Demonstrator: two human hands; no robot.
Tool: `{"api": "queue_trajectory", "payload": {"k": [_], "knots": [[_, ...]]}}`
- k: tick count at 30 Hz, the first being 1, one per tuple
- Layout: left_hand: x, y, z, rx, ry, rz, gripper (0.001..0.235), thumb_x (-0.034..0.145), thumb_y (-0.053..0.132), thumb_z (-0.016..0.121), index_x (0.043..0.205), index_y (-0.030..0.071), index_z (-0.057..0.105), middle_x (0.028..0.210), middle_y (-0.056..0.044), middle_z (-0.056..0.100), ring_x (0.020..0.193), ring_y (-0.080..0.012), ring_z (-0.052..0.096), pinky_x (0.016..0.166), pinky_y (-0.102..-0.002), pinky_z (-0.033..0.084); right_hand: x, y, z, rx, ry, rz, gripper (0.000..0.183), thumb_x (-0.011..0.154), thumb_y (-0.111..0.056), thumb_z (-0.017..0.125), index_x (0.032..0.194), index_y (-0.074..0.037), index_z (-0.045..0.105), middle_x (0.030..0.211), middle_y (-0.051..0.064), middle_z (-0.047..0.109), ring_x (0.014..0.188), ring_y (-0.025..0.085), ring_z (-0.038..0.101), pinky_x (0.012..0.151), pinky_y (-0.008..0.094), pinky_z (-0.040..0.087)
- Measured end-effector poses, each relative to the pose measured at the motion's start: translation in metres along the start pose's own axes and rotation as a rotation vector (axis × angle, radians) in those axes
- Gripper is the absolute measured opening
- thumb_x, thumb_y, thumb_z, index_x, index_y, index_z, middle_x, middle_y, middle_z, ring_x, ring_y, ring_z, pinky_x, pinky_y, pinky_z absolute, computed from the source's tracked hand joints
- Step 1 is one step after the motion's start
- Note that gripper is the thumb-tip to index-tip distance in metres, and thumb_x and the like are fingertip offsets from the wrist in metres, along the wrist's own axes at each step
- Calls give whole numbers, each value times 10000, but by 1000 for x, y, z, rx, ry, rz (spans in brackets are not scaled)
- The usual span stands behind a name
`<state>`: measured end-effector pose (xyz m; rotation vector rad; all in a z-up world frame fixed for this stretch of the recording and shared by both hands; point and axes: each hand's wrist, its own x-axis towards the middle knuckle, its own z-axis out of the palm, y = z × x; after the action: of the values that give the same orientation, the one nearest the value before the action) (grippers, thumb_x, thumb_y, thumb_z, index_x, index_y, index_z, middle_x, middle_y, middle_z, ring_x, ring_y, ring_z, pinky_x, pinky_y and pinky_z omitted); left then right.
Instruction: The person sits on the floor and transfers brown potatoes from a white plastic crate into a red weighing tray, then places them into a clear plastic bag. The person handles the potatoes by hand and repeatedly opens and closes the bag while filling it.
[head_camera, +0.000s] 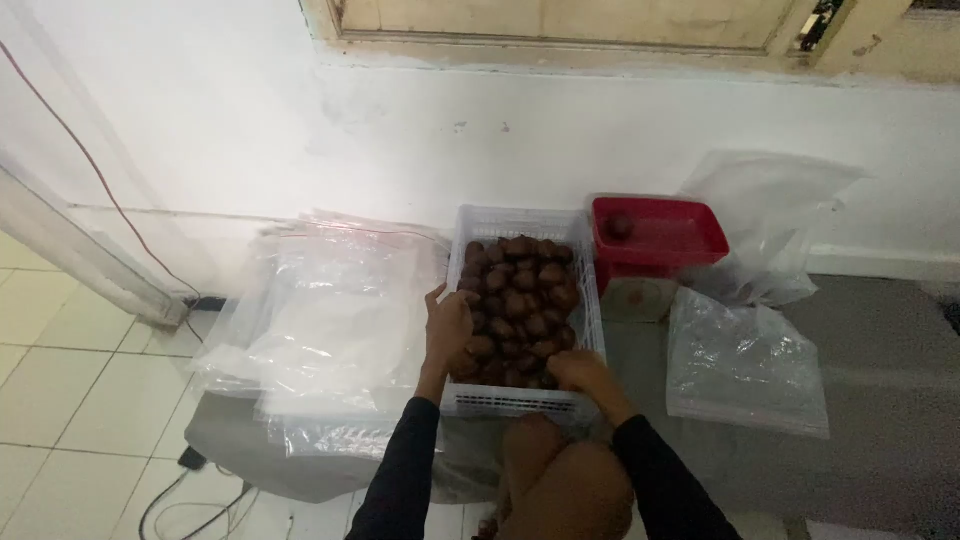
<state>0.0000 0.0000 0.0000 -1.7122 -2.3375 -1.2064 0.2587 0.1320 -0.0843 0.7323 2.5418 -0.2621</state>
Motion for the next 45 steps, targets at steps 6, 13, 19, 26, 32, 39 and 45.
{"api": "queue_trajectory", "payload": {"k": [6, 13, 19, 26, 32, 39, 45], "knots": [[1, 2, -7, -33, 93, 108, 216, 953, -16, 571, 991, 167, 679, 897, 3, 778, 995, -127, 737, 1210, -405, 269, 0, -3, -7, 33, -3, 18, 228, 861, -185, 706, 666, -139, 598, 594, 21, 617, 518, 167, 499, 499, 344, 451], [3, 8, -14, -91, 28, 20, 224, 979, 10, 543, 1014, 152, 711, 932, -22, 788, 1012, -137, 744, 1218, -395, 238, -57, -45, -77, 195, -76, 91, 351, 967, -213, 513, 659, -52, 561, 602, 37, 554, 567, 156, 457, 531, 330, 418], [2, 5, -12, -84, 3, -41, 242, 990, 33, 555, 1058, 187, 728, 865, -35, 774, 1189, -187, 683, 1232, -399, 277, -20, -19, -28, 99, 92, 40, 397, 975, -378, 571, 657, -140, 560, 564, 6, 578, 479, 134, 462, 443, 280, 376], [5, 3, -11, -109, -124, -174, 234, 1061, 132, 516, 1109, 241, 717, 1028, -16, 734, 1467, -310, 373, 1009, -480, 551, -70, -60, -107, 306, 78, 91, 503, 913, -609, 614, 728, -145, 678, 616, 22, 646, 494, 134, 503, 458, 304, 437], [3, 3, -3, -14, -144, -158, 212, 1039, 124, 551, 1121, 235, 712, 1043, -30, 728, 1469, -336, 352, 949, -498, 585, -65, -51, -89, 422, 148, 106, 941, 1005, -714, 188, 1494, 54, 425, 1249, 296, 680, 1022, 381, 714, 804, 488, 586], [7, 0, -5, 80, -132, -62, 205, 1028, 85, 542, 1045, 220, 695, 951, 5, 753, 1334, -231, 506, 1082, -469, 417, -101, -73, -123, 440, 233, 88, 807, 1005, -703, 386, 1355, 5, 547, 1130, 283, 707, 935, 370, 723, 756, 461, 587], [4, 10, -13, 30, -109, -51, 205, 1017, 87, 541, 1066, 219, 690, 956, -25, 771, 1331, -224, 572, 1222, -421, 294, -115, -78, -136, 432, 281, 56, 730, 981, -703, 478, 1250, -32, 578, 1112, 234, 705, 970, 363, 710, 781, 453, 585]]}}
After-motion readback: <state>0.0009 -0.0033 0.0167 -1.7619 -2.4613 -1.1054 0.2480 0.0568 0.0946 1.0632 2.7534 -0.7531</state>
